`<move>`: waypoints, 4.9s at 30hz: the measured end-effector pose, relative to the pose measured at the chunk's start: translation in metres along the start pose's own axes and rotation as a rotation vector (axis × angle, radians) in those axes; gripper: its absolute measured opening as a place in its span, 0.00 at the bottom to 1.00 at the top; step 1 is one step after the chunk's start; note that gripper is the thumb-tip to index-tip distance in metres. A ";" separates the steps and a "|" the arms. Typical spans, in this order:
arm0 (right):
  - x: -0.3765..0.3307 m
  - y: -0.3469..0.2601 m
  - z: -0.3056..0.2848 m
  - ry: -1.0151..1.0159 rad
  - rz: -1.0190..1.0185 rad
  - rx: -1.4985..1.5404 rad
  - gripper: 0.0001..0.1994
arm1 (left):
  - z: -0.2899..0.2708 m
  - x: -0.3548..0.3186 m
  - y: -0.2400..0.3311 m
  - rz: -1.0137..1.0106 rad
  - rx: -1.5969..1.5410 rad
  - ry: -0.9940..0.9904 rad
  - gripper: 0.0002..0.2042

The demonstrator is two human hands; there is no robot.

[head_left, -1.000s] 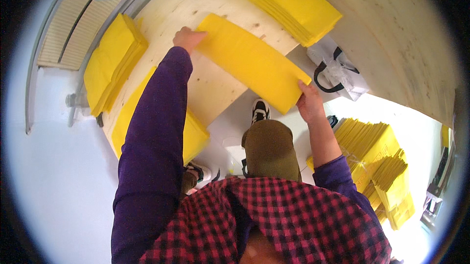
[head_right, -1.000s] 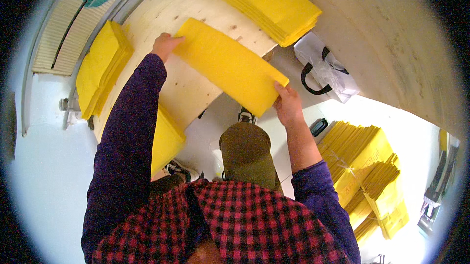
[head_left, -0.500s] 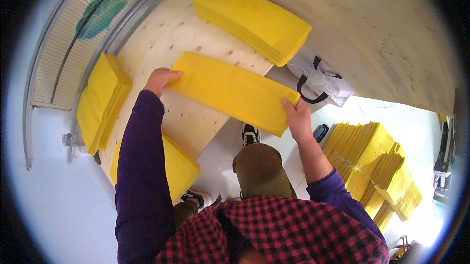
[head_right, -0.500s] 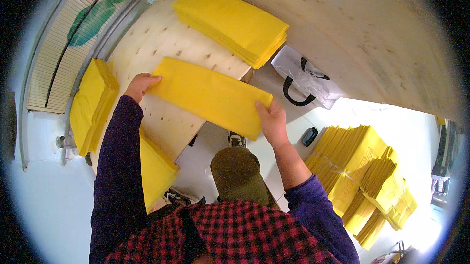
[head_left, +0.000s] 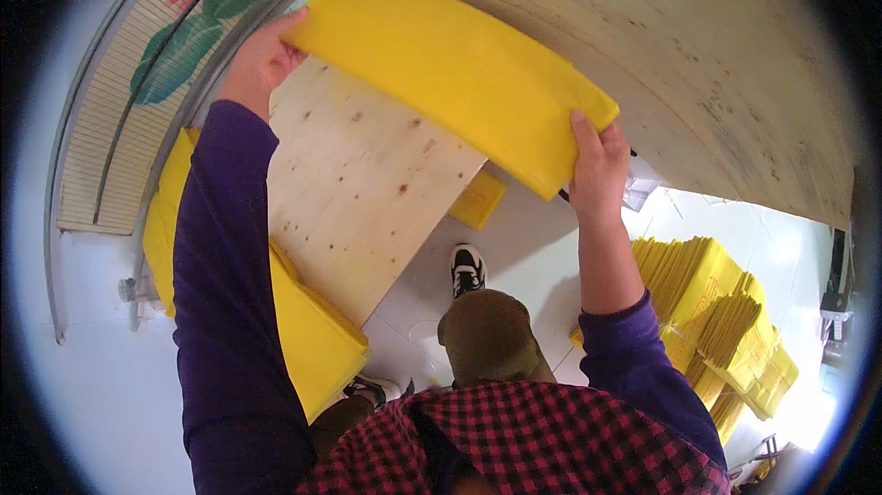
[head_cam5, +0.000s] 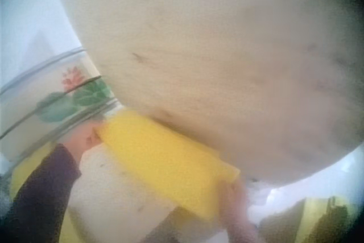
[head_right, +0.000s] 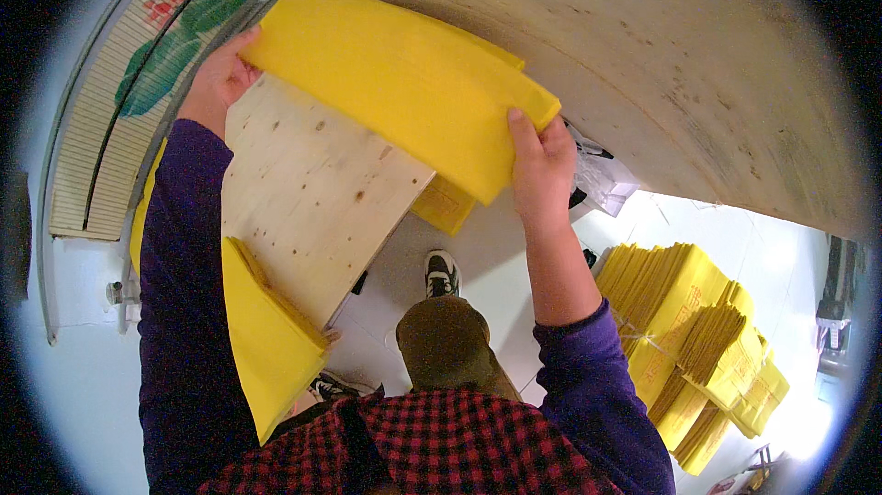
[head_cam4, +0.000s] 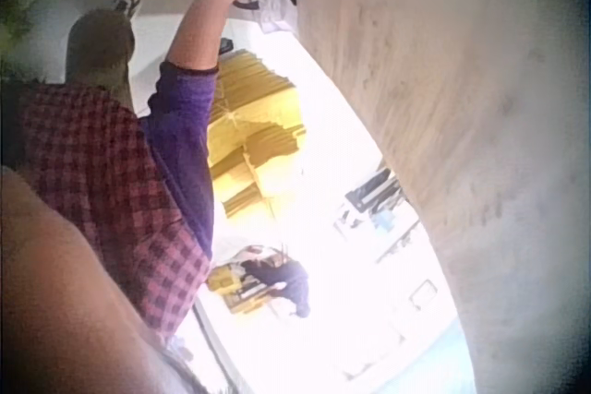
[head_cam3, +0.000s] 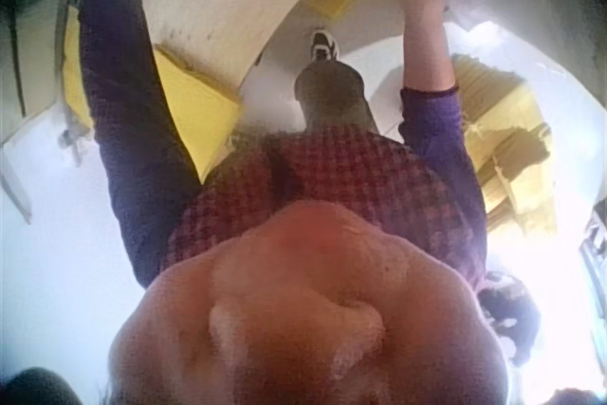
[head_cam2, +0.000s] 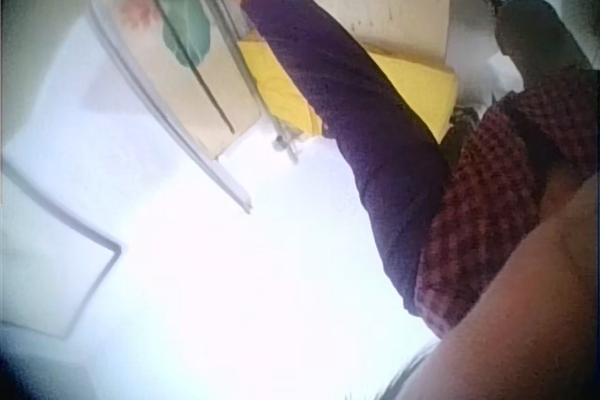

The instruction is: The person folds multiple yellow sheets of material on a wooden table. They pick up each sheet, fold it in half, then fold it again, and place the folded stack on the table.

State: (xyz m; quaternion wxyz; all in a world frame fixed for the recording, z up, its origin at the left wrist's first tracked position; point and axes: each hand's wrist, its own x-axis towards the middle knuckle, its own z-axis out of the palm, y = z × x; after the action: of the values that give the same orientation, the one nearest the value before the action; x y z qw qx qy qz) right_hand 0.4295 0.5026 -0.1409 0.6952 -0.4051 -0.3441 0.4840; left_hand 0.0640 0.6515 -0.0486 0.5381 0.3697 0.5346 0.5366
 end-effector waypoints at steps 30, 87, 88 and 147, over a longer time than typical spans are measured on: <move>0.058 0.047 0.003 0.185 -0.328 -0.611 0.26 | 0.016 0.092 -0.094 0.194 0.074 0.333 0.30; -0.171 0.040 0.084 -0.730 -0.191 -0.629 0.22 | -0.206 -0.558 -0.133 0.338 0.194 1.012 0.27; -0.189 0.042 0.090 -0.824 -0.211 -0.635 0.20 | -0.214 -0.568 -0.143 0.312 0.170 0.968 0.26; -0.259 0.143 0.241 -1.228 -0.617 -1.009 0.16 | -0.331 -0.499 -0.176 0.327 1.300 0.532 0.08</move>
State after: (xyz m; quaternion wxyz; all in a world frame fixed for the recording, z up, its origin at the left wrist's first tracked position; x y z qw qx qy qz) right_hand 0.0868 0.3407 -0.1859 0.2225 -0.2202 -0.9294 0.1953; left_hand -0.1525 0.0814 -0.1817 -0.0262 0.5473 0.7966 0.2555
